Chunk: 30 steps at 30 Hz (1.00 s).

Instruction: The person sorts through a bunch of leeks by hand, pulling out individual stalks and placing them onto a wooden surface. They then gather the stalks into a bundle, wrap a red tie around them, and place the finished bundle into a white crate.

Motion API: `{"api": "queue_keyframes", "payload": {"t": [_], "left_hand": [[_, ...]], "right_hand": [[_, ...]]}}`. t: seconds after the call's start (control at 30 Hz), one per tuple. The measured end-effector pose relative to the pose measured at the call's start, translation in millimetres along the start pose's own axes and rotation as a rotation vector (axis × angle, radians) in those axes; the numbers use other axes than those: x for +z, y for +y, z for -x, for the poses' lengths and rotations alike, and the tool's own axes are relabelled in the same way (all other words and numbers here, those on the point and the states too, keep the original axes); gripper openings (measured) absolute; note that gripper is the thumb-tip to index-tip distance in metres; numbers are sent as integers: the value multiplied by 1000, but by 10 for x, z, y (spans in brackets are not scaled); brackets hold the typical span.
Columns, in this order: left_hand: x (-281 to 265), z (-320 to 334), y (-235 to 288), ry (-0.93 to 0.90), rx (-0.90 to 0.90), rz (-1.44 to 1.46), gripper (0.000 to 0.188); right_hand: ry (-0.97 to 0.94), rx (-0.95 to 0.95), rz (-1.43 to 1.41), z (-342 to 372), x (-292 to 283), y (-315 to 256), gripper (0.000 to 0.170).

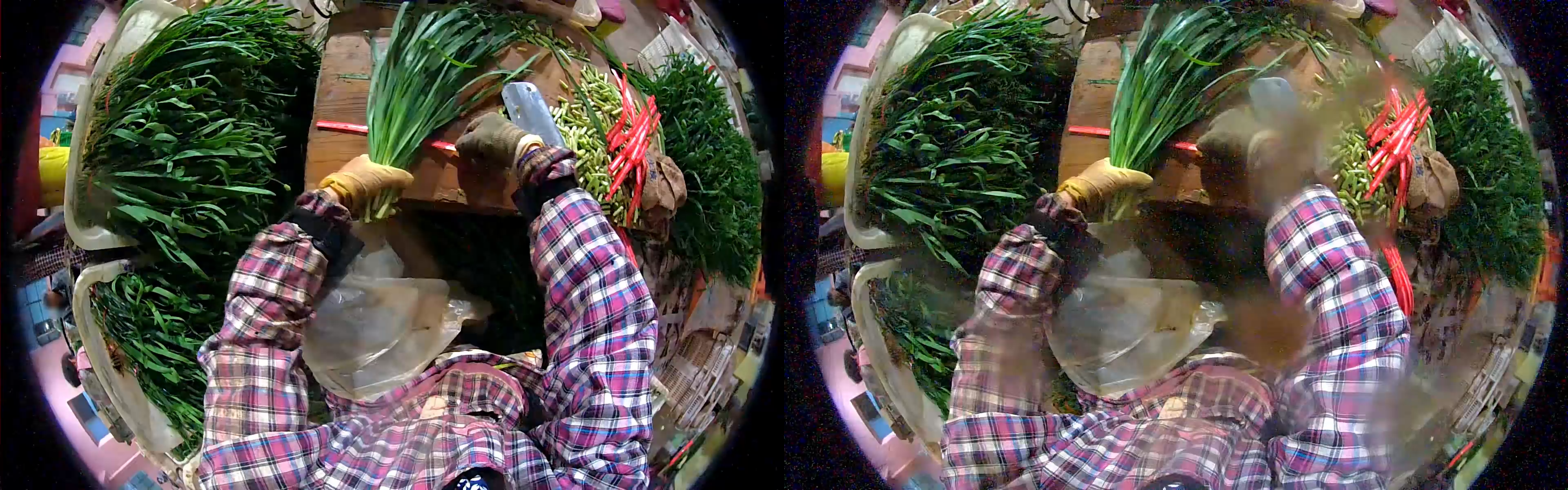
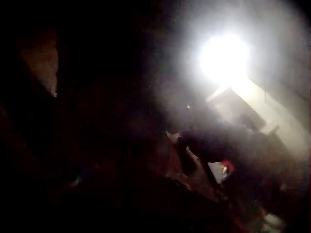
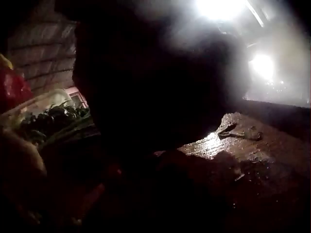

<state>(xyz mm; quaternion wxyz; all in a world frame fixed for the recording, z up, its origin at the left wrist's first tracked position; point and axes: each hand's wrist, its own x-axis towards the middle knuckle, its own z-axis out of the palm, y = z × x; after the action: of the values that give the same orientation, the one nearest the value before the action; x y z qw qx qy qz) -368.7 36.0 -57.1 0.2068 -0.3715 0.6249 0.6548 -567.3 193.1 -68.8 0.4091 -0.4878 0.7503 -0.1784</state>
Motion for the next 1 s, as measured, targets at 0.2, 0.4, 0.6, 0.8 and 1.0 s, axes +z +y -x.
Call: {"api": "queue_keyframes", "payload": {"t": [0.2, 0.4, 0.6, 0.8, 1.0], "left_hand": [[-71, 70, 261, 81, -148, -689, 51], [-80, -15, 79, -77, -91, -187, 40], [-57, -14, 69, -97, -149, -104, 41], [-26, 24, 148, -111, -165, -153, 33], [-1, 11, 105, -88, -242, -65, 30]], "right_hand": [[-93, 158, 332, 23, -48, -242, 23], [-142, -163, 772, -179, 1, -105, 28], [208, 318, 156, -218, 101, -95, 38], [87, 337, 240, -325, 28, 8, 26], [179, 377, 220, -173, 70, -107, 44]]}}
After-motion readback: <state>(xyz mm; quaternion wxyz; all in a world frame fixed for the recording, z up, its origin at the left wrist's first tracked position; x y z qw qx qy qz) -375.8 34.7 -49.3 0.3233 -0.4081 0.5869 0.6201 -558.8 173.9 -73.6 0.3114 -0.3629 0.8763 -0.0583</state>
